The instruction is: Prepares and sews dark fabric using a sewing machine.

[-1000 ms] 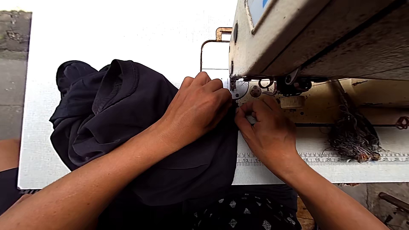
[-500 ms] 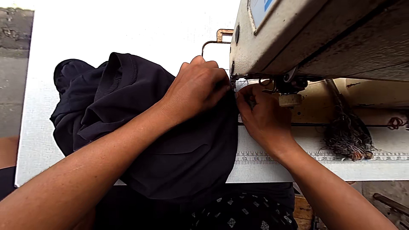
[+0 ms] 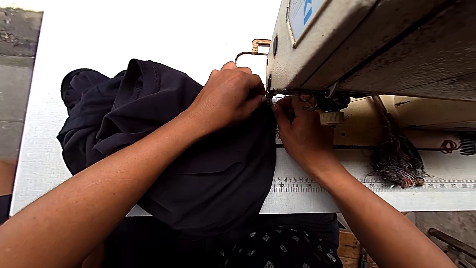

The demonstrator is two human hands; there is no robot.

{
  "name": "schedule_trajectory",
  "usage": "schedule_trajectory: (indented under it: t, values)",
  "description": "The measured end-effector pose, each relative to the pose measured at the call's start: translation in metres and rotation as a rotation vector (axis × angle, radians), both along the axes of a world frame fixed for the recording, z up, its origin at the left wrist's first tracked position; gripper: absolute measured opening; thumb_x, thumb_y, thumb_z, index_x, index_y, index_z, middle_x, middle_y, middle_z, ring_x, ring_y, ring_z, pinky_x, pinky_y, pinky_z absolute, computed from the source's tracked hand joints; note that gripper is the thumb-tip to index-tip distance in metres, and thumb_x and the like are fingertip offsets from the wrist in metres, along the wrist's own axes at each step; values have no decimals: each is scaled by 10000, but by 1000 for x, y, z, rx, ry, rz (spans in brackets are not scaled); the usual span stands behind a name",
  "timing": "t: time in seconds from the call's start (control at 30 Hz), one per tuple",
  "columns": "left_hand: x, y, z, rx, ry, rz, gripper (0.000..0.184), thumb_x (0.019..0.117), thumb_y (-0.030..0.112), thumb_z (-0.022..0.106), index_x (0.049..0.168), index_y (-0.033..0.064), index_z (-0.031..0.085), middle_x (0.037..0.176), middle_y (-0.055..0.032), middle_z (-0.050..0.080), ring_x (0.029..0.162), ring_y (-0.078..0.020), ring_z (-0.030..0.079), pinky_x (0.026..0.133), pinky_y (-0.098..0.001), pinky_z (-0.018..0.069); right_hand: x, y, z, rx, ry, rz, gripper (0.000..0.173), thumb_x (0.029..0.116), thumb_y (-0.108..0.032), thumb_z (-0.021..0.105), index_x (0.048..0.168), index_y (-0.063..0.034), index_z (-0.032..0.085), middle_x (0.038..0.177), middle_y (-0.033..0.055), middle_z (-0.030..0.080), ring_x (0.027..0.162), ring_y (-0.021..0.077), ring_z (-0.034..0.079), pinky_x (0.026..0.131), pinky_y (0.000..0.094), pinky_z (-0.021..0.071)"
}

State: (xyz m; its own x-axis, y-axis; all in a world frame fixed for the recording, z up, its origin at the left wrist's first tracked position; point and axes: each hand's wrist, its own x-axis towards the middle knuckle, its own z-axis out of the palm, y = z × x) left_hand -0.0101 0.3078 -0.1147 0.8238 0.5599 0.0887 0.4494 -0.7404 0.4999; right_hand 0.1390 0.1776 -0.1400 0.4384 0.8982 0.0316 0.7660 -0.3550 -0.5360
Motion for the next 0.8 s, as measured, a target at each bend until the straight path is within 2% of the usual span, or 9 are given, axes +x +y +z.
schedule_trajectory:
  t: [0.37,0.63,0.8]
  values:
    - [-1,2,2,-10,4,-8,199,971,333,611,931,192,745,827,29,647,887,-183,612,750,-440,419,-3,0,-2,46,-76,-18,290,1038,-371,581,1052,-107,700,900,59,686,742,197,663,609,420,496]
    - [-1,4,3,-1,18,-11,200,969,340,605,938,201,746,826,32,645,892,-188,612,747,-445,422,-4,0,-4,53,-86,-25,278,1035,-369,588,1046,-111,692,890,63,669,715,207,655,578,429,484]
    - [0,2,4,6,15,-5,205,969,339,601,939,201,749,831,34,653,898,-182,615,753,-444,424,3,0,-1,43,-3,33,255,1033,-354,595,1066,-126,704,980,63,666,751,194,652,601,430,495]
